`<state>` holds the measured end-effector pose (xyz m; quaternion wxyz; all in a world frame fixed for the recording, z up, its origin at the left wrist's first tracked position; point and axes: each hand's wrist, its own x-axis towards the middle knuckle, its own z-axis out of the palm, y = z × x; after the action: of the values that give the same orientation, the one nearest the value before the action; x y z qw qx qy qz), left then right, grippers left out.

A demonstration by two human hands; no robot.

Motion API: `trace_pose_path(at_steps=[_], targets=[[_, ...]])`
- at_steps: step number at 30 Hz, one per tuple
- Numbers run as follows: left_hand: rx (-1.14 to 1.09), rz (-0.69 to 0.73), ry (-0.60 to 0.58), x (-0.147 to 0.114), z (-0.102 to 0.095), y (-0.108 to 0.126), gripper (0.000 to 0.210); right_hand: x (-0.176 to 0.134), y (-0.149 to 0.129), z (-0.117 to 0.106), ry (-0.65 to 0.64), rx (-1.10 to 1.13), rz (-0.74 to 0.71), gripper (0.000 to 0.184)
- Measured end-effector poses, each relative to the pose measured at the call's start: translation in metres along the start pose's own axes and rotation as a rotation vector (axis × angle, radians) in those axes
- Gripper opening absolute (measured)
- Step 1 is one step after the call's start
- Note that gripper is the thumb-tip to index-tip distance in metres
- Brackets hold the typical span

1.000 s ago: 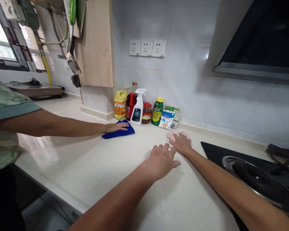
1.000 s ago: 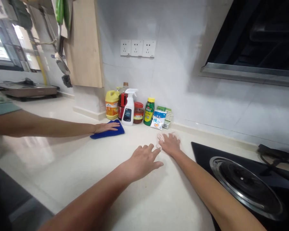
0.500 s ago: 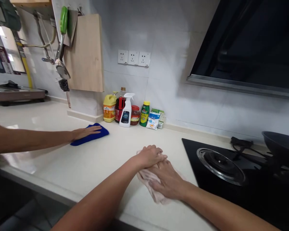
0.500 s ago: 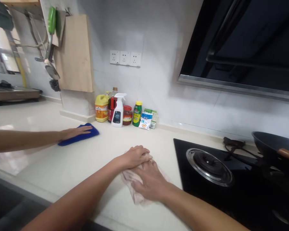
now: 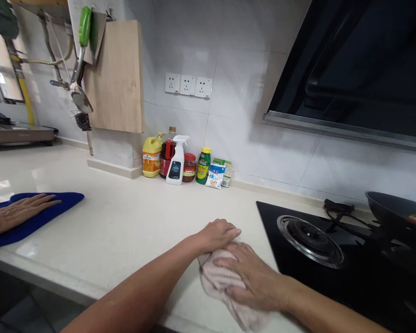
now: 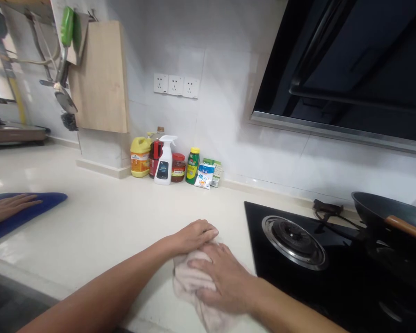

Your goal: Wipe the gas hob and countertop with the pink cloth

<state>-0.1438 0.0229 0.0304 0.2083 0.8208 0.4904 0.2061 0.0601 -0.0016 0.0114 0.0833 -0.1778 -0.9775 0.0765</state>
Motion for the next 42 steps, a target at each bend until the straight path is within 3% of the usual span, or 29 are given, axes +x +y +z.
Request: trace_pose_path(at_steps=[7, 16, 21, 28, 36, 42], targets=[[0.158, -0.057, 0.157, 0.001, 0.003, -0.010, 0.054, 0.059, 0.083, 0.003, 0.114, -0.017, 0.111, 0.063], [0.323, -0.055, -0.037, -0.002, 0.007, -0.010, 0.053, 0.101, 0.188, -0.004, 0.097, -0.190, 0.702, 0.062], [0.277, -0.073, -0.047, -0.001, 0.000, -0.008, 0.049, 0.106, 0.206, -0.007, 0.106, -0.211, 0.819, 0.063], [0.174, -0.146, -0.027, -0.005, -0.009, -0.006, 0.061, 0.084, 0.164, -0.002, 0.084, -0.245, 0.797, 0.065], [0.148, -0.126, -0.007, -0.008, -0.006, -0.005, 0.063, 0.015, 0.058, 0.019, 0.114, -0.208, 0.521, 0.063], [0.119, -0.082, -0.083, -0.014, -0.012, 0.002, 0.077, -0.031, -0.008, 0.028, 0.034, -0.141, 0.451, 0.070]])
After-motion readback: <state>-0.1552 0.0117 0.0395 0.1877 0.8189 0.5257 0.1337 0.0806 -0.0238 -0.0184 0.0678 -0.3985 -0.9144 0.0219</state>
